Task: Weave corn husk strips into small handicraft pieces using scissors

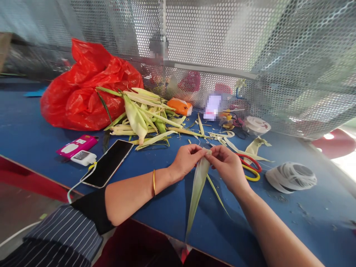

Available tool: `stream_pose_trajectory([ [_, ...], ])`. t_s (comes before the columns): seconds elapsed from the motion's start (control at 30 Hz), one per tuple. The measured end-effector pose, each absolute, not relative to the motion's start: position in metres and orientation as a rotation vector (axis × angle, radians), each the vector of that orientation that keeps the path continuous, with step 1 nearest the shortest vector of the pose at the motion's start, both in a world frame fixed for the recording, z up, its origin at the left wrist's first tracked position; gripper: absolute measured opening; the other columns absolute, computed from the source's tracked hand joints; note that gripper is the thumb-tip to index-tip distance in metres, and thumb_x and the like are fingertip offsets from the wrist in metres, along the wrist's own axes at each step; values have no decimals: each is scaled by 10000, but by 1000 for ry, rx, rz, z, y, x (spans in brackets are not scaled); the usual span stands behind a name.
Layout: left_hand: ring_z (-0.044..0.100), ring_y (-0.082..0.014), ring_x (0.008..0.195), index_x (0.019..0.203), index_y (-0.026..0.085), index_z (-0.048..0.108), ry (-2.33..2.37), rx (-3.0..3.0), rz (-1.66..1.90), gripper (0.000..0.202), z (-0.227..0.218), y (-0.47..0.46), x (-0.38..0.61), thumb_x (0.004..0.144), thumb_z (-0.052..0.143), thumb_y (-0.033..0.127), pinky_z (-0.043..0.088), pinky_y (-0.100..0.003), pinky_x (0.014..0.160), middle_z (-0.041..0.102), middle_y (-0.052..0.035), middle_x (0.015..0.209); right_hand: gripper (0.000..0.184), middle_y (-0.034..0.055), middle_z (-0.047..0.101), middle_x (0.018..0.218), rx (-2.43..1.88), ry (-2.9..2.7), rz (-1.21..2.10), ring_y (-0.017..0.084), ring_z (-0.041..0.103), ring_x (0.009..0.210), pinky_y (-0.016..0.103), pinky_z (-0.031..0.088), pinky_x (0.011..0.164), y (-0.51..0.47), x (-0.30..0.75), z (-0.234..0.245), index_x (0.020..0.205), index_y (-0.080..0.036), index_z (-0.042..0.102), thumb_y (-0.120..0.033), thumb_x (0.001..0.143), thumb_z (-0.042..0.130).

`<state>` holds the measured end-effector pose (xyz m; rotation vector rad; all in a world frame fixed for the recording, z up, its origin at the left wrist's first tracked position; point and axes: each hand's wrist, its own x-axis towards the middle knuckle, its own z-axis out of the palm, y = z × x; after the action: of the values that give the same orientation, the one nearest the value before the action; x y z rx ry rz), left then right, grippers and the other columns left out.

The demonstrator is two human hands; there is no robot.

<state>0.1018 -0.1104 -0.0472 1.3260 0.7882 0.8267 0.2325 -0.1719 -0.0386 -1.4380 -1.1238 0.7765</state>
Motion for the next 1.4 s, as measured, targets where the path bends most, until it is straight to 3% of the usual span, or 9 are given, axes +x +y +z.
stream_pose_trajectory([
  [0.23,506,-90,539,675,150,613,822,1305,765,222,-45,-111,102,792,624,339,399,-216,505,581,7,619,215,-13,622,661,-1422,-1144,748,126,549,588,265,431,550,-172,234,-39,792,-190,628,-389,746,696],
  [0.5,469,-85,527,672,154,619,809,1460,820,241,-48,-110,100,803,594,355,360,-215,497,574,11,609,255,-26,591,632,-1386,-1095,789,109,479,565,251,386,529,-171,234,-41,733,-193,630,-424,721,737],
  [1.4,505,-88,545,657,151,626,773,1275,751,224,-43,-109,99,761,660,347,376,-207,495,613,-2,627,251,-10,620,603,-1362,-1003,843,102,506,533,258,421,527,-170,235,-38,675,-169,671,-377,626,804],
])
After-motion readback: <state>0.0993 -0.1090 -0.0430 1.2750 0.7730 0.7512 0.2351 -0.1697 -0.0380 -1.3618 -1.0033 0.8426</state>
